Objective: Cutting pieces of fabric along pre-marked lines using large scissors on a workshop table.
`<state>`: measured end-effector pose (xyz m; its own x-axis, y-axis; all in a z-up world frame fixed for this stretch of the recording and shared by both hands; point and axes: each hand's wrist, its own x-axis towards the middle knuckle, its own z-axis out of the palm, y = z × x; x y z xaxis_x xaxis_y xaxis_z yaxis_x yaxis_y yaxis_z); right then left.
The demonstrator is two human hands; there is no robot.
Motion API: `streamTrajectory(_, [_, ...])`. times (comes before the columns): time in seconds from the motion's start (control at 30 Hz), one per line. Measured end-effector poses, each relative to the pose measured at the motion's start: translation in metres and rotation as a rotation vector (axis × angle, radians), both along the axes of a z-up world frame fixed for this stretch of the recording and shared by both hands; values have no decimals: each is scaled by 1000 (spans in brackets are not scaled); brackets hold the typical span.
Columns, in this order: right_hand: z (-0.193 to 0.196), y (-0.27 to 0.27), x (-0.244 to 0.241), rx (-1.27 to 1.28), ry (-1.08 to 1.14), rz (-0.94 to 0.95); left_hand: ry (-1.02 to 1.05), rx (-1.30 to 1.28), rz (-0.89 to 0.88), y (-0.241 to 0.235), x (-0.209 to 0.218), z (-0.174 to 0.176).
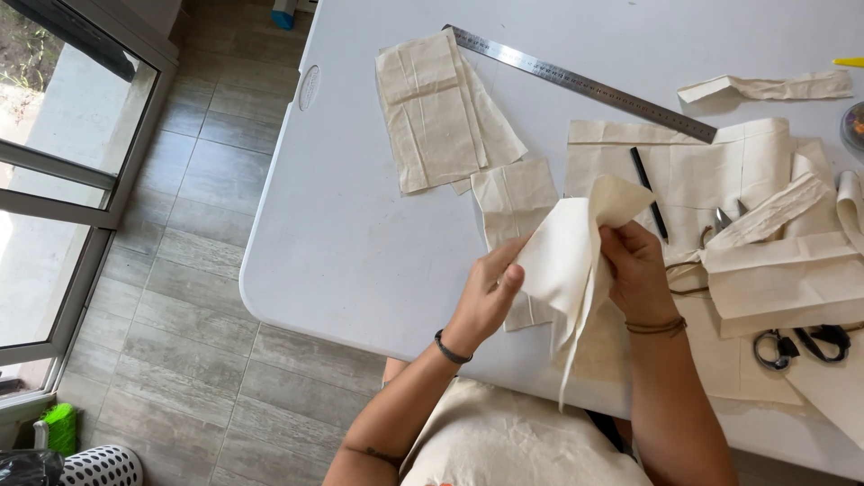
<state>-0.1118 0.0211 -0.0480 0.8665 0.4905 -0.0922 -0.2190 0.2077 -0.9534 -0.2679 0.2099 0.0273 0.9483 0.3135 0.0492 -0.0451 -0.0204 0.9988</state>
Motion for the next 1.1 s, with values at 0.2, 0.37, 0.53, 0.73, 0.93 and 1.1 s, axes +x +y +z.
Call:
streamTrajectory(0.2, [-44, -67, 0, -47, -272, -88, 3, -205, 57, -2, -7, 54])
streamTrajectory(0.37, [55, -11, -14, -450, -523, -209, 36, 274, -50, 65, 66, -13])
streamTrajectory(0.53, [54, -17, 2, -675, -642, -258, 114, 521, -59, 98, 103, -53])
streamTrajectory(0.73, [10, -11, 21, -357, -201, -61, 76, 419, 26, 98, 106, -78])
streamTrajectory(0.93, [22, 51, 19, -532, -456, -26, 97, 345, 119, 95, 100, -71])
streamTrajectory(1.1, [20, 61, 14, -515, -541, -94, 106, 153, 164, 94, 92, -59])
